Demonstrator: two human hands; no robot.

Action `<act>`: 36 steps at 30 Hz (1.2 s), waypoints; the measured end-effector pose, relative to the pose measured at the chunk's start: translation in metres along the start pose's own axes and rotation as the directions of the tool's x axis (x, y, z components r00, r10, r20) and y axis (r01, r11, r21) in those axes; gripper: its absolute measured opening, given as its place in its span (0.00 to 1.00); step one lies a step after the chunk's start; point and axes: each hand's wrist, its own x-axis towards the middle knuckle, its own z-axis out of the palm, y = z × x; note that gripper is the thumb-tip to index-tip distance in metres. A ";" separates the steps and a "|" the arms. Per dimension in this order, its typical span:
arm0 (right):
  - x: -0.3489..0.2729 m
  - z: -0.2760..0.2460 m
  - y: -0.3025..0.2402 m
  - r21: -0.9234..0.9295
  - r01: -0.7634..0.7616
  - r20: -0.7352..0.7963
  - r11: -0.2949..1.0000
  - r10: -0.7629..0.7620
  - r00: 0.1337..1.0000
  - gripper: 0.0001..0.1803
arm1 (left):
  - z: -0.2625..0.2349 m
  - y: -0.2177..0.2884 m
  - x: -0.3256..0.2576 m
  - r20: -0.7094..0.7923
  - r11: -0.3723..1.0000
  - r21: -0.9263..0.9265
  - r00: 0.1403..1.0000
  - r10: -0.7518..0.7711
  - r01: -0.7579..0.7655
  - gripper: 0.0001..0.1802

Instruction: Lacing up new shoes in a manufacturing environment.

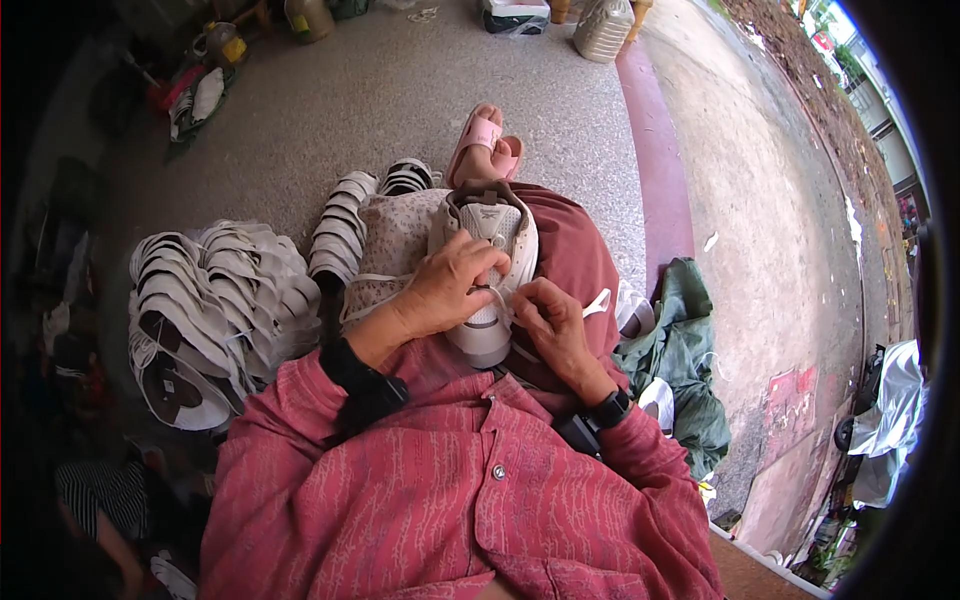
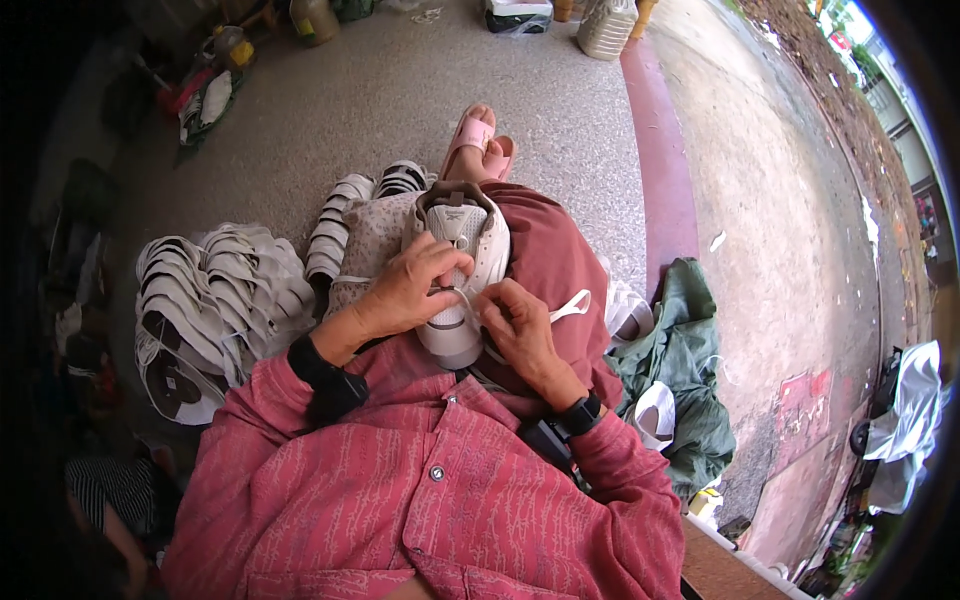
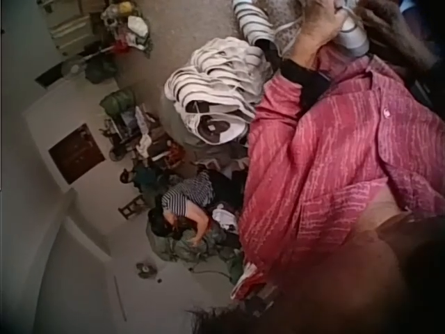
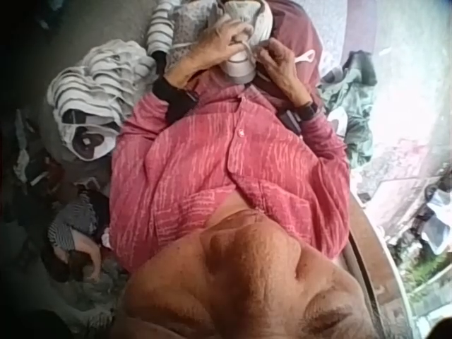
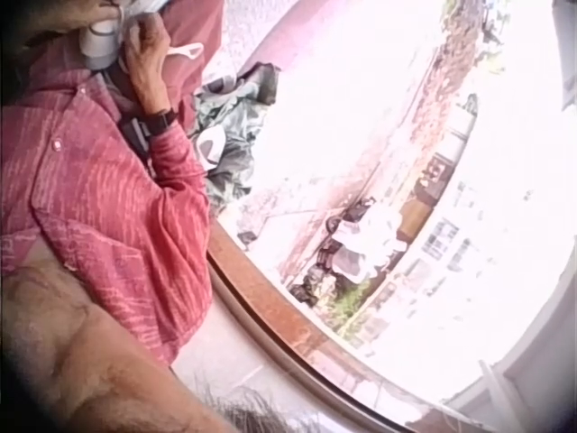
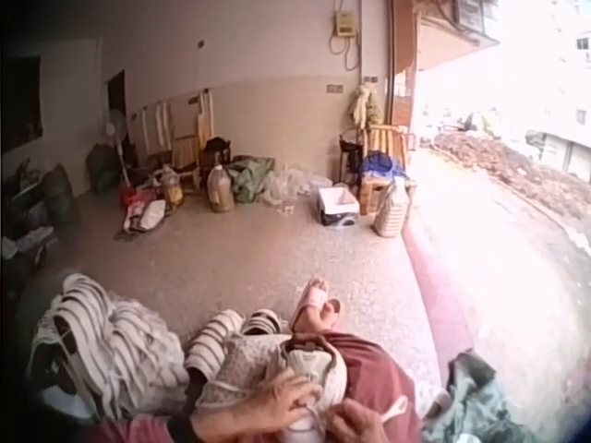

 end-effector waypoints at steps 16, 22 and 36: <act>0.044 -0.023 -0.044 -0.687 0.473 0.398 0.551 -0.259 0.880 0.26 | -0.002 -0.003 -0.007 0.072 0.960 0.220 0.985 0.159 -0.171 0.19; 0.055 -0.026 -0.052 -0.740 0.501 0.502 0.448 -0.126 0.855 0.24 | -0.007 0.005 -0.008 0.050 0.813 0.450 0.920 0.390 -0.369 0.16; 0.041 -0.024 -0.028 -0.686 0.587 0.390 0.430 -0.464 0.795 0.12 | -0.012 -0.006 0.014 0.087 0.961 0.171 0.975 0.204 -0.216 0.09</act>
